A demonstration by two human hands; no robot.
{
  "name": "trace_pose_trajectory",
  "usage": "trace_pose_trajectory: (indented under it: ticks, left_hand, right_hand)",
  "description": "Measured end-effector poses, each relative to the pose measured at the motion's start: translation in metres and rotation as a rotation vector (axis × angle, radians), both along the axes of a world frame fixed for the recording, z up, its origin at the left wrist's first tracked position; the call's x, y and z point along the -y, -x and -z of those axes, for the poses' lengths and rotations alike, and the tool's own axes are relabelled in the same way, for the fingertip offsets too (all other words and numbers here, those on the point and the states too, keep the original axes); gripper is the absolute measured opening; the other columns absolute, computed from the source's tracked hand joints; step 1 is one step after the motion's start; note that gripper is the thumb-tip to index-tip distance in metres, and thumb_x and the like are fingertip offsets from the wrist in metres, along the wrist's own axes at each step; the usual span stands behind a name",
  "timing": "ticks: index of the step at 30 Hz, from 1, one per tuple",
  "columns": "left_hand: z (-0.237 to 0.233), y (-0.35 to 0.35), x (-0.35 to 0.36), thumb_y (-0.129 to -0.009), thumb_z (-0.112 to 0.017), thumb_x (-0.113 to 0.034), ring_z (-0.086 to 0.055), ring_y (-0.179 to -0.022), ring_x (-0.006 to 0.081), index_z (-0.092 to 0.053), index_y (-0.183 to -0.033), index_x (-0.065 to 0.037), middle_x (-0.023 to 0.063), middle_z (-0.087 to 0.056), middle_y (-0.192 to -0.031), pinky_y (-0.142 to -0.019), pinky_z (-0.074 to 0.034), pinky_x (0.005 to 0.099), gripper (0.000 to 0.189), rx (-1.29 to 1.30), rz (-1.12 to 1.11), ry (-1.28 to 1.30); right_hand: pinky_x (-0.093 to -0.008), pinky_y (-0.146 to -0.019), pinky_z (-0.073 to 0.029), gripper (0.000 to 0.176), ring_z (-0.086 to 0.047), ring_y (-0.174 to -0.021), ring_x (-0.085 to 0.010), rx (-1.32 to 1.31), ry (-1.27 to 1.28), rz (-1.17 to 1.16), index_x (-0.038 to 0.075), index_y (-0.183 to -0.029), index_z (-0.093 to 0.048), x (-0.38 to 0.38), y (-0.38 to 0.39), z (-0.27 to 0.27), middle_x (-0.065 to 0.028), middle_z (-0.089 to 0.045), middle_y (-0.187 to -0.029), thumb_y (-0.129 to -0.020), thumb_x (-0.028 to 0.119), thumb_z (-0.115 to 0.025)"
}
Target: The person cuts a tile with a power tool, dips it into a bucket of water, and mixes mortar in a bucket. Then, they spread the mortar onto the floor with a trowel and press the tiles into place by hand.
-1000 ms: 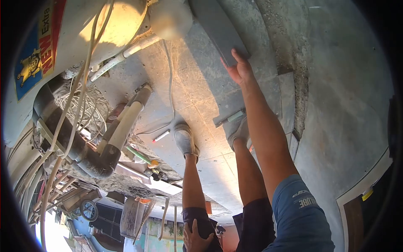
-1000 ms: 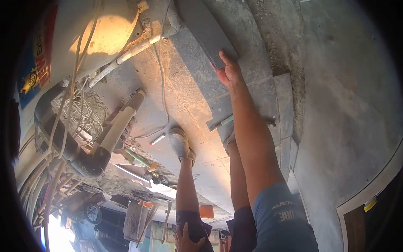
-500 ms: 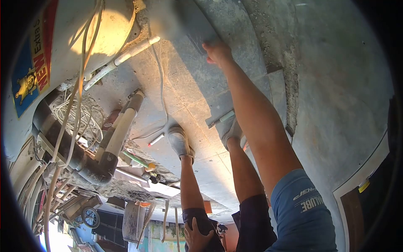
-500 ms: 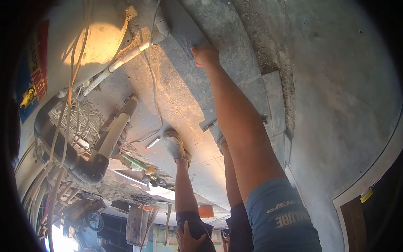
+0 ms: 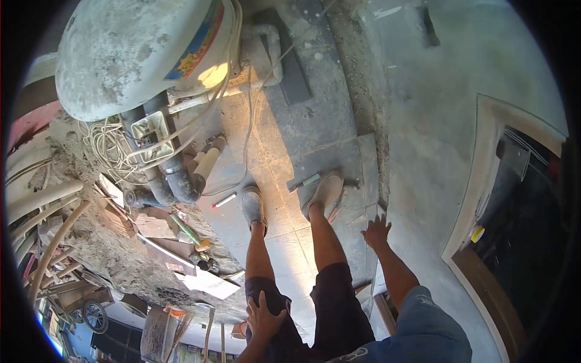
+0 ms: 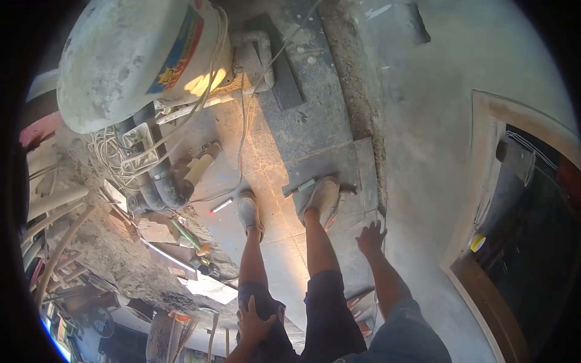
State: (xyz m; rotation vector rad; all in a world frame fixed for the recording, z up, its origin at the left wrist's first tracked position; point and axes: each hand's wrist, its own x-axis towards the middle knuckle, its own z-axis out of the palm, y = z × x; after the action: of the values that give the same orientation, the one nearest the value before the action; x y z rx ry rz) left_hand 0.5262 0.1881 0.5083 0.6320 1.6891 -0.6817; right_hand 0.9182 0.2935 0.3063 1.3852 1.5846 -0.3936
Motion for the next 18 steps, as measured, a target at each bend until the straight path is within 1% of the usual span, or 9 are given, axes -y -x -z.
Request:
trace_pose_trajectory:
  ticks: [1,2,4,6,8,11,16,17,18]
  left_hand:
    - [-0.008,0.008,-0.007,-0.07,-0.074,-0.042,-0.035,-0.128,0.0483,-0.032,-0.144,-0.014,0.0291,-0.03,-0.141,-0.1,-0.037,0.0588,0.089,0.016,-0.022,-0.068]
    - [-0.013,0.016,-0.005,-0.07,-0.074,-0.042,-0.035,-0.128,0.0483,-0.032,-0.144,-0.014,0.0291,-0.03,-0.141,-0.1,-0.037,0.0588,0.089,0.009,-0.05,-0.106]
    - [-0.01,0.03,0.013,-0.077,-0.068,-0.037,-0.04,-0.125,0.0467,-0.04,-0.14,-0.012,0.0282,-0.035,-0.139,-0.099,-0.039,0.057,0.074,0.05,-0.035,-0.316]
    - [-0.006,0.046,0.034,-0.083,-0.061,-0.031,-0.044,-0.123,0.0448,-0.046,-0.135,-0.01,0.025,-0.043,-0.135,-0.099,-0.041,0.0551,0.058,0.095,-0.188,-0.518]
    - [-0.018,0.06,0.048,-0.086,-0.058,-0.029,-0.046,-0.122,0.0433,-0.048,-0.133,-0.01,0.0221,-0.047,-0.133,-0.098,-0.042,0.0539,0.052,0.173,-0.227,-0.561]
    - [-0.05,0.067,0.069,-0.088,-0.055,-0.035,-0.046,-0.124,0.0398,-0.049,-0.135,-0.014,0.0187,-0.048,-0.133,-0.101,-0.038,0.0564,0.051,0.169,-0.033,-0.52]
    - [-0.154,0.069,0.126,-0.085,-0.056,-0.057,-0.04,-0.131,0.0387,-0.046,-0.139,-0.022,0.017,-0.045,-0.138,-0.105,-0.03,0.0619,0.066,0.082,-0.165,-0.451]
    - [-0.169,0.059,0.147,-0.085,-0.056,-0.057,-0.04,-0.131,0.0387,-0.046,-0.139,-0.022,0.017,-0.045,-0.138,-0.105,-0.03,0.0619,0.066,0.025,-0.256,-0.453]
    - [-0.183,0.046,0.163,-0.083,-0.056,-0.061,-0.039,-0.131,0.0392,-0.044,-0.141,-0.024,0.0174,-0.043,-0.14,-0.105,-0.029,0.0629,0.069,0.038,-0.327,-0.518]
  right_hand:
    - [-0.039,-0.102,-0.042,0.08,-0.05,-0.126,-0.0296,-0.445,0.09,0.49,0.004,-0.131,-0.051,0.044,-0.037,-0.012,-0.0225,-0.054,-0.131,-0.076,0.059,-0.069]
    - [-0.0392,-0.097,-0.045,0.074,-0.055,-0.119,-0.0295,-0.464,0.168,0.965,0.006,-0.131,-0.051,0.044,-0.015,-0.077,-0.0217,-0.055,-0.129,-0.08,0.057,-0.068]
    - [-0.044,-0.084,-0.051,0.075,-0.062,-0.097,-0.0266,-0.271,0.169,1.519,0.009,-0.135,-0.048,0.097,-0.012,-0.149,-0.0146,-0.06,-0.119,-0.084,0.062,-0.06]
    - [-0.0495,-0.089,-0.045,0.074,-0.056,-0.108,-0.0269,-0.211,0.265,1.64,0.019,-0.141,-0.042,0.11,0.019,-0.244,-0.0124,-0.049,-0.136,-0.087,0.07,-0.048]
    - [-0.0449,-0.088,-0.049,0.075,-0.057,-0.108,-0.0273,-0.229,0.319,1.782,0.011,-0.141,-0.041,0.126,0.05,-0.306,-0.015,-0.056,-0.125,-0.091,0.067,-0.04]
    - [-0.0427,-0.103,-0.037,0.083,-0.05,-0.122,-0.0327,-0.398,0.409,1.226,0.004,-0.146,-0.031,0.196,0.008,-0.253,-0.0197,-0.043,-0.142,-0.093,0.067,-0.035]
    - [-0.0369,-0.106,-0.035,0.074,-0.045,-0.128,-0.0325,-0.84,0.677,0.931,0.005,-0.149,-0.025,0.077,0.105,-0.364,-0.0223,-0.044,-0.14,-0.097,0.057,-0.039]
    - [-0.0374,-0.11,-0.029,0.094,-0.036,-0.135,-0.0336,-0.849,0.696,0.788,-0.007,-0.146,-0.023,0.068,0.135,-0.397,-0.0241,-0.034,-0.148,-0.091,0.067,-0.04]
    - [-0.0374,-0.11,-0.029,0.094,-0.036,-0.135,-0.0336,-0.837,0.735,0.707,-0.007,-0.146,-0.023,0.064,0.145,-0.416,-0.0241,-0.034,-0.148,-0.091,0.067,-0.04]
